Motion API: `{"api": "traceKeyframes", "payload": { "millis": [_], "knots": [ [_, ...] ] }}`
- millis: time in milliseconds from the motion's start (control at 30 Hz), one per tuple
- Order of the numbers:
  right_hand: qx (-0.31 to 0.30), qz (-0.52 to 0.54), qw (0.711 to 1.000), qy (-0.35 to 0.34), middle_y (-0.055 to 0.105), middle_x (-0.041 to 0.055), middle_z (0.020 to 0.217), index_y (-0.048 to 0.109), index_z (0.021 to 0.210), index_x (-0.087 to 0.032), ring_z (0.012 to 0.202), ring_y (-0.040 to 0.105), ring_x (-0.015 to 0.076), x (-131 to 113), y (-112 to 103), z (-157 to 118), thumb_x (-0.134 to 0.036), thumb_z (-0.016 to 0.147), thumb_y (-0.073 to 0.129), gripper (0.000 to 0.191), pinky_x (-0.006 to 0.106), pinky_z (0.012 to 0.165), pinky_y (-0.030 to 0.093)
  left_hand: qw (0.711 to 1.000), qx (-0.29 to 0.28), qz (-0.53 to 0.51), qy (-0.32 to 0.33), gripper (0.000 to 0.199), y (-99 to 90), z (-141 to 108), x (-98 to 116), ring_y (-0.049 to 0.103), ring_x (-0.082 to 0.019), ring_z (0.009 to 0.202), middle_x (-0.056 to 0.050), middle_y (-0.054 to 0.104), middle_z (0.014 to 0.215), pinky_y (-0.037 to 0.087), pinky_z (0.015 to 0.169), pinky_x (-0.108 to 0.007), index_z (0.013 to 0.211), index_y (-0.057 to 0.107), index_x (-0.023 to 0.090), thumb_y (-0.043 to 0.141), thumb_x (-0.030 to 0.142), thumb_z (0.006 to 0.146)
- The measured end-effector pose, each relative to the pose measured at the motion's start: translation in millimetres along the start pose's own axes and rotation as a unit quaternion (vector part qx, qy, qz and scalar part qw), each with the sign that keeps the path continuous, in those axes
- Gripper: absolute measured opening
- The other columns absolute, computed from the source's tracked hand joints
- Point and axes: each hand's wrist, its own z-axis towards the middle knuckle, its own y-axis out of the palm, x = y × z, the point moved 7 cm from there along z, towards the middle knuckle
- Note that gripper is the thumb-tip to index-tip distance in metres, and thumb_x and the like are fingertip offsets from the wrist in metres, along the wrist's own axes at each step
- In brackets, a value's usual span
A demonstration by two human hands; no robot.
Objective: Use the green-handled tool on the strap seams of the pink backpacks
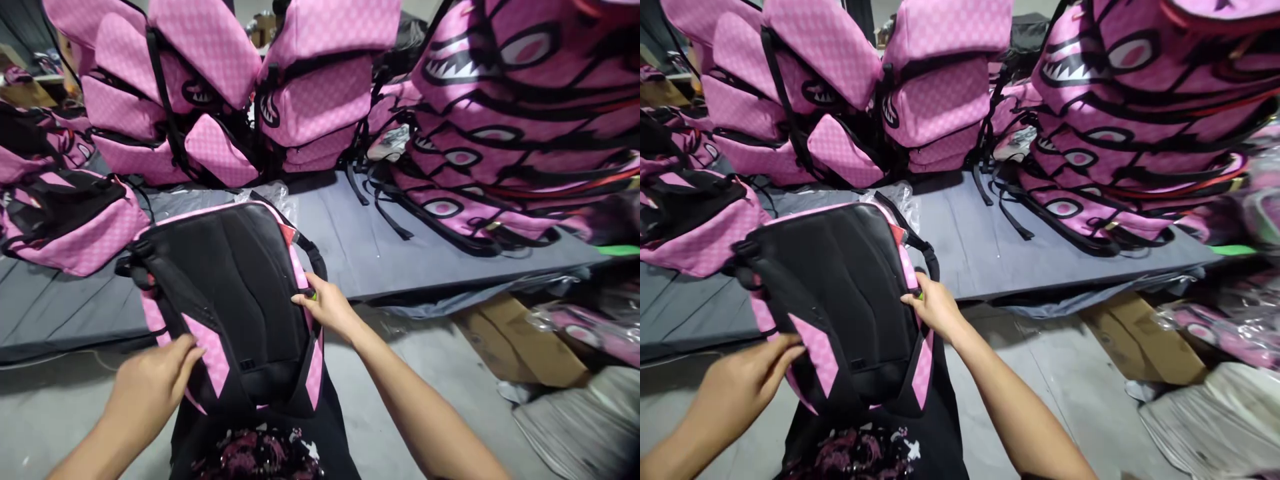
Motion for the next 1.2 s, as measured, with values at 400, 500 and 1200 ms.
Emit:
{"api": "traceKeyframes", "payload": {
  "millis": [400,500,1200],
  "knots": [
    [-0.005,-0.114,0.993,-0.005,0.075,0.0058,0.098,0.063,0.116,-0.023,0.091,0.07,0.0226,-14.4,-34.2,-20.5,-0.033,0.089,0.069,0.029,0.025,0.066,0.038,0.913,0.049,0.036,0.403,0.039,-30.3,162.0,144.9,0.059,-0.021,0.079,-0.008,0.068,0.083,0.04,0.074,-0.035,0.082,0.07,0.018,0.05,0.049,0.095],
    [-0.003,-0.111,0.994,0.006,0.075,0.0054,0.104,0.063,0.117,-0.025,0.097,0.07,0.024,1.5,-22.7,-8.4,-0.038,0.089,0.069,0.031,0.026,0.068,0.041,0.916,0.1,0.05,0.384,0.042,-33.9,184.4,108.8,0.059,-0.022,0.085,-0.006,0.068,0.078,0.039,0.092,-0.043,0.076,0.069,0.02,0.049,0.051,0.094],
    [0.119,0.397,0.91,0.026,0.075,0.005,0.08,0.071,0.111,-0.018,0.069,0.07,0.0188,-1.4,-38.4,-2.2,-0.06,0.078,0.074,0.053,0.028,0.057,0.054,0.935,0.131,-0.113,0.309,0.019,11.7,179.1,115.9,0.053,-0.032,0.122,-0.01,0.067,0.113,0.032,0.114,-0.065,0.097,0.068,0.016,0.07,0.029,0.083]
  ]
}}
